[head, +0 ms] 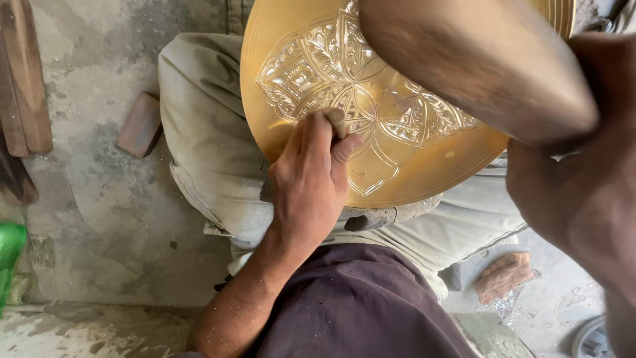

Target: The person sits on the floor with a brass plate resting on their lap and hammers a chisel-like punch to deepen an ornate floral relief pattern across the plate's surface. They reposition the punch repeatedly over different parts of the design while striking it with a wooden mallet.

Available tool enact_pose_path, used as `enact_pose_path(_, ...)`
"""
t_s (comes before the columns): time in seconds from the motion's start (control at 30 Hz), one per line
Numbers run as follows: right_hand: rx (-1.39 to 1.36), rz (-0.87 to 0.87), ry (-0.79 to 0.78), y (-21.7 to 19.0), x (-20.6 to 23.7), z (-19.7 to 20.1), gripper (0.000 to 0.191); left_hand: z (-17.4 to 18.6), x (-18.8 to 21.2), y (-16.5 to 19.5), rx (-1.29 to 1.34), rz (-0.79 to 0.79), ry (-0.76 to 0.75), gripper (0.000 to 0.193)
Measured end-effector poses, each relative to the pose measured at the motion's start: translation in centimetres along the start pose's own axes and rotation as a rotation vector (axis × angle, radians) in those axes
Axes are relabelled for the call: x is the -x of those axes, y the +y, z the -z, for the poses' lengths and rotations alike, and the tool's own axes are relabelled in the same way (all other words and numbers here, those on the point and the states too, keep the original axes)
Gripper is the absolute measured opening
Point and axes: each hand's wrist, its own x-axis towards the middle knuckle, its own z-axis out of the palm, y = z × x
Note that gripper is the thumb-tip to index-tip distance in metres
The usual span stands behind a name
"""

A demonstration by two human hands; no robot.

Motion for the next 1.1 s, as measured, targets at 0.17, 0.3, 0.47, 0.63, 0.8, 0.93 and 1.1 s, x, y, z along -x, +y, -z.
enact_pose_path(0.17,0.126,0.134,-0.105,-2.3,-1.9,2.0,0.047,-0.9,1.5,-0.5,-0.095,-0.027,0.125,0.021)
enact_pose_path(0.3,0.092,0.128,-0.104,-1.7,-0.6,1.1,0.045,-1.0,2.5,-1.1,-0.121,0.006,0.066,0.024)
enact_pose_path(0.47,-0.023,-0.075,-0.071,1.4,3.1,-2.0,0.044,-1.2,2.5,-1.3,-0.028,0.178,0.001,0.026)
enact_pose_path(0.63,-0.141,-0.229,-0.024,5.4,7.4,-4.9,0.043,-0.4,1.4,-1.7,-0.092,-0.044,-0.032,0.035)
enact_pose_path(0.8,-0.188,-0.297,0.019,7.1,10.5,-7.1,0.042,0.3,0.8,-2.2,0.037,-0.077,-0.202,0.030)
enact_pose_path(0.93,-0.177,-0.240,0.028,7.1,9.9,-7.2,0.041,0.1,0.4,-2.1,0.021,-0.096,-0.268,0.031)
enact_pose_path(1.1,0.057,0.024,-0.065,4.6,5.4,-3.2,0.040,-0.2,1.4,-1.3,0.029,-0.033,-0.196,0.031)
